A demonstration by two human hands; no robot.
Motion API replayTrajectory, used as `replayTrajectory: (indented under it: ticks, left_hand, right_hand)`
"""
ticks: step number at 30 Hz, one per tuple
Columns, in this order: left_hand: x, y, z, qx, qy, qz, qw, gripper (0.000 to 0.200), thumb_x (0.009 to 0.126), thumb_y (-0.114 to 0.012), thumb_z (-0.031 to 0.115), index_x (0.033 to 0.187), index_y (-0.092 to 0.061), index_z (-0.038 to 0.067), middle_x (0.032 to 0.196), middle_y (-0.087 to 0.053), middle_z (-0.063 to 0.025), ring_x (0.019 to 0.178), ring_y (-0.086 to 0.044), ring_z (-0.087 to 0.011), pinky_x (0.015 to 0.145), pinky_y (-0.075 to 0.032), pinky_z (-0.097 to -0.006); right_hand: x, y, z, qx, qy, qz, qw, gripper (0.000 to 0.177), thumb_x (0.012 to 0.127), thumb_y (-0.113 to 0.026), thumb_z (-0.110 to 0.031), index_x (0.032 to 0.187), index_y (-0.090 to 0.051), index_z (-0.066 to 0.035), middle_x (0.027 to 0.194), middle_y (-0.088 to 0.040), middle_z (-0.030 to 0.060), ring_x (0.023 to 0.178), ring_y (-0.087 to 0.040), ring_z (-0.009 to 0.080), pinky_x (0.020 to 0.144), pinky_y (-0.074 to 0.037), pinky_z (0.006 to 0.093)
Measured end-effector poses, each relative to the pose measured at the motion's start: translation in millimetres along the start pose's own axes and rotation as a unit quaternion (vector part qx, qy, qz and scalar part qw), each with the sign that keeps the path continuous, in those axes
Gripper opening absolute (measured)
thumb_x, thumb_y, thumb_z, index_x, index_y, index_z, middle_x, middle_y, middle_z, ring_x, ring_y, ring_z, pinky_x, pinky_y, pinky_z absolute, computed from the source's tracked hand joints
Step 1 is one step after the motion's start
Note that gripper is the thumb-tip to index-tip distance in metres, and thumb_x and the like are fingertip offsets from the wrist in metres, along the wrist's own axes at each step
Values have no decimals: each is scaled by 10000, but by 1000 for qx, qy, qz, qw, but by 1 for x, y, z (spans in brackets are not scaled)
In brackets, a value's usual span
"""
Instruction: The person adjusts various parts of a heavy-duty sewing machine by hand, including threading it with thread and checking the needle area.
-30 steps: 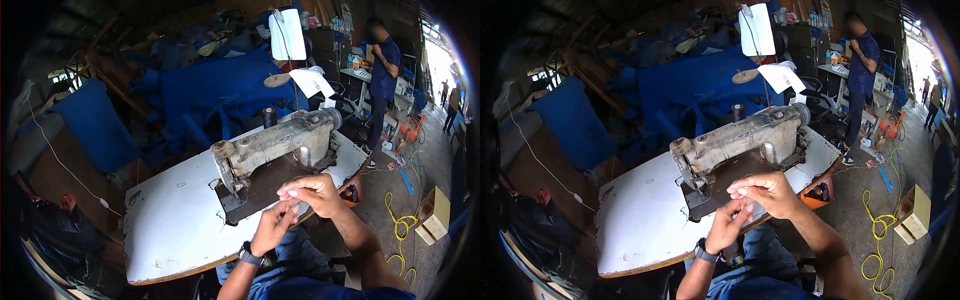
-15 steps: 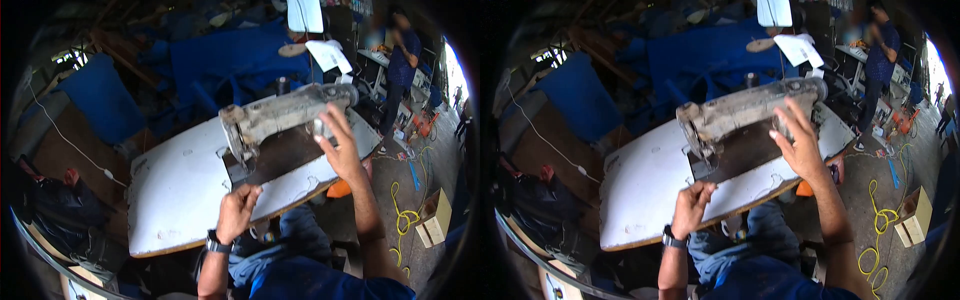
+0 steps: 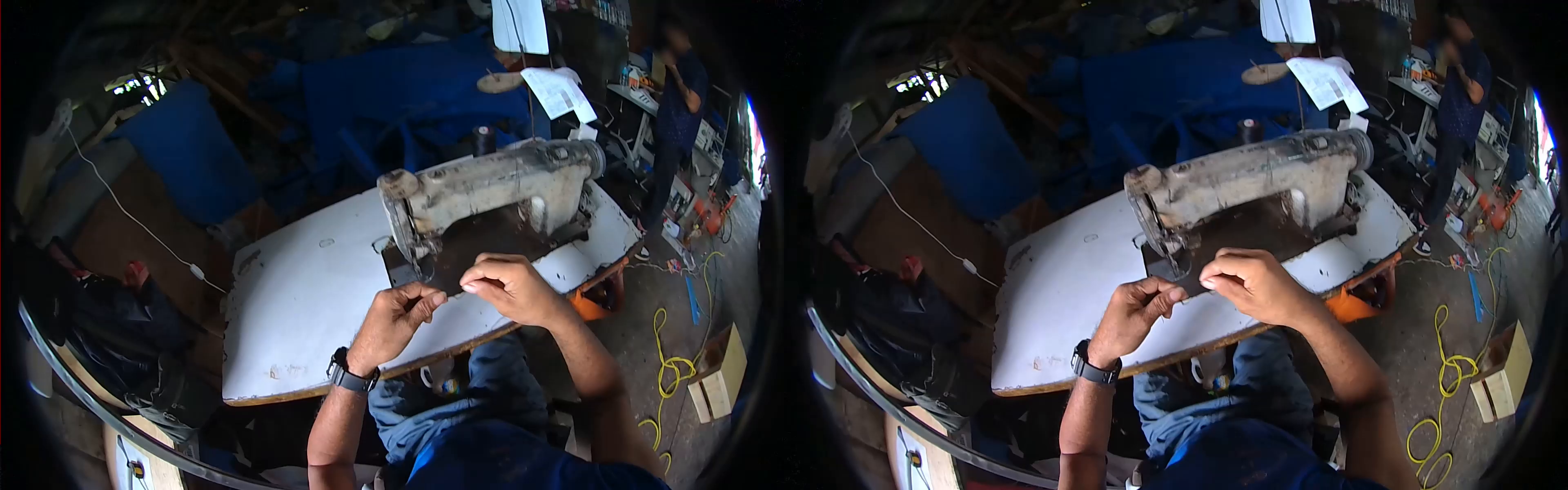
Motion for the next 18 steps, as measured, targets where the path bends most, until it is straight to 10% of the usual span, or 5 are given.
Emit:
replayTrajectory:
  ticks: [5, 13, 18]
  left_hand:
    - [9, 13, -8, -16, 3, 16, 1000, 283, 999, -676, 270, 1025, -736, -5, 742, -624, -10, 694, -551, -90, 627, -475, -274]
    - [11, 5, 3, 66, -10, -15, 998, 223, 998, -673, 222, 1068, -754, 26, 758, -672, -36, 683, -580, -96, 619, -489, -278]
    - [11, 7, 21, 103, -7, -22, 994, 256, 970, -701, 266, 1107, -771, 62, 769, -723, -64, 656, -617, -98, 606, -507, -290]
  right_hand:
    - [-4, 17, 15, -41, -12, 83, 996, 37, 950, -632, -15, 943, -644, 19, 811, -602, 69, 714, -578, 152, 646, -461, 304]
    - [4, -2, -8, -92, 67, 52, 992, 477, 889, -697, -118, 1340, -579, -16, 1376, -560, 178, 1328, -512, 311, 1102, -437, 410]
    - [6, -29, 5, 113, 14, 8, 994, 386, 908, -693, -18, 1282, -620, 46, 1019, -730, 179, 889, -730, 266, 790, -572, 324]
Point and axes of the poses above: each hand's wrist, its own x-axis towards the middle knuckle, its own y-axis out of the back of the hand, z = x × y, the point moved 2 cm from there along x, towards the middle knuckle
